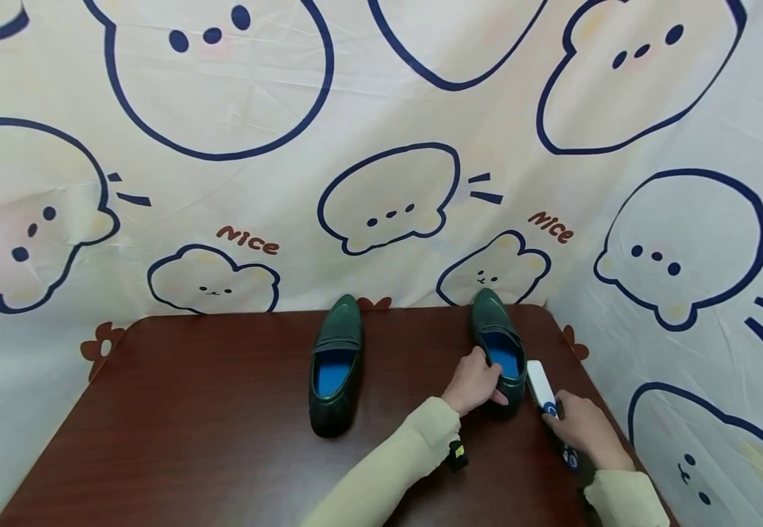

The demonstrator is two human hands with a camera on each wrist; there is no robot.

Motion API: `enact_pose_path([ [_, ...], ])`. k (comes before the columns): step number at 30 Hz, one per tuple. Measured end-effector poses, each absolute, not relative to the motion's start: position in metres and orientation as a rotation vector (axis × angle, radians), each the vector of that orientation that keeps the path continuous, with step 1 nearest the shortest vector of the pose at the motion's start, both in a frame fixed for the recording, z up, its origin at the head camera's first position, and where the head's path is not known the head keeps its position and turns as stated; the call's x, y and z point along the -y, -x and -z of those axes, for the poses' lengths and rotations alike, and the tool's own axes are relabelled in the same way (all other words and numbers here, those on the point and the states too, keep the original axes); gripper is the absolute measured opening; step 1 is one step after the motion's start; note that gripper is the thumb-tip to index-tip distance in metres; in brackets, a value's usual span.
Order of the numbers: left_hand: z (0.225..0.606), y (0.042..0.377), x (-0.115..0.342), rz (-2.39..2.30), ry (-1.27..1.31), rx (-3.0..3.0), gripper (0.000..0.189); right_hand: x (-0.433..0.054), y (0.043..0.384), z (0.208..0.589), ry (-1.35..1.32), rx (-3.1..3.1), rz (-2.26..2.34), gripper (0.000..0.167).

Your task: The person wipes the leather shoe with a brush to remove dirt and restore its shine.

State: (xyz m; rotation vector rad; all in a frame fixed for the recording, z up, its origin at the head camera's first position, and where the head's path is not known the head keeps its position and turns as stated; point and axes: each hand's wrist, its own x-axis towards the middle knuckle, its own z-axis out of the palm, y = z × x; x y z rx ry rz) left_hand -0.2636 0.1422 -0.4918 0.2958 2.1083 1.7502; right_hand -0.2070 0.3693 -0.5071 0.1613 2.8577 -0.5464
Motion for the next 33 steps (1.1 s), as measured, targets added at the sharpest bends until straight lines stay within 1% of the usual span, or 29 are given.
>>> enact_pose_path([
  [3, 0.492, 0.261, -0.145, -1.72, -0.311, -2.132, 0.041, -0.371, 0.207, 0.507, -0.172, -2.852, 0.54, 0.036],
  [7, 0.492, 0.259, -0.147, -1.739, -0.314, -2.101, 0.032, -0.371, 0.208, 0.506, -0.176, -2.859, 0.545, 0.032],
  [10, 0.492, 0.257, -0.147, -1.77, -0.309, -2.054, 0.029, -0.372, 0.207, 0.507, -0.177, -2.865, 0.554, 0.027],
  [14, 0.492, 0.256, -0.145, -1.765, -0.327, -2.024, 0.034, -0.371, 0.207, 0.509, -0.198, -2.87, 0.557, 0.025],
  [18, 0.493, 0.254, -0.14, -1.726, -0.372, -2.055, 0.032, -0.37, 0.207, 0.511, -0.217, -2.871, 0.557, 0.026],
  [21, 0.494, 0.254, -0.134, -1.695, -0.423, -2.093, 0.038, -0.37, 0.207, 0.512, -0.215, -2.874, 0.559, 0.025],
  [24, 0.493, 0.253, -0.126, -1.67, -0.472, -2.108, 0.052, -0.37, 0.207, 0.511, -0.207, -2.874, 0.562, 0.025],
  [26, 0.491, 0.252, -0.118, -1.638, -0.501, -2.14, 0.059, -0.37, 0.207, 0.511, -0.196, -2.87, 0.556, 0.027],
  [29, 0.481, 0.25, -0.101, -1.545, -0.549, -2.266, 0.06, -0.372, 0.207, 0.511, -0.188, -2.861, 0.544, 0.033],
  [33, 0.463, 0.246, -0.069, -1.356, -0.693, -2.557, 0.053, -0.376, 0.206, 0.512, -0.176, -2.863, 0.544, 0.035],
])
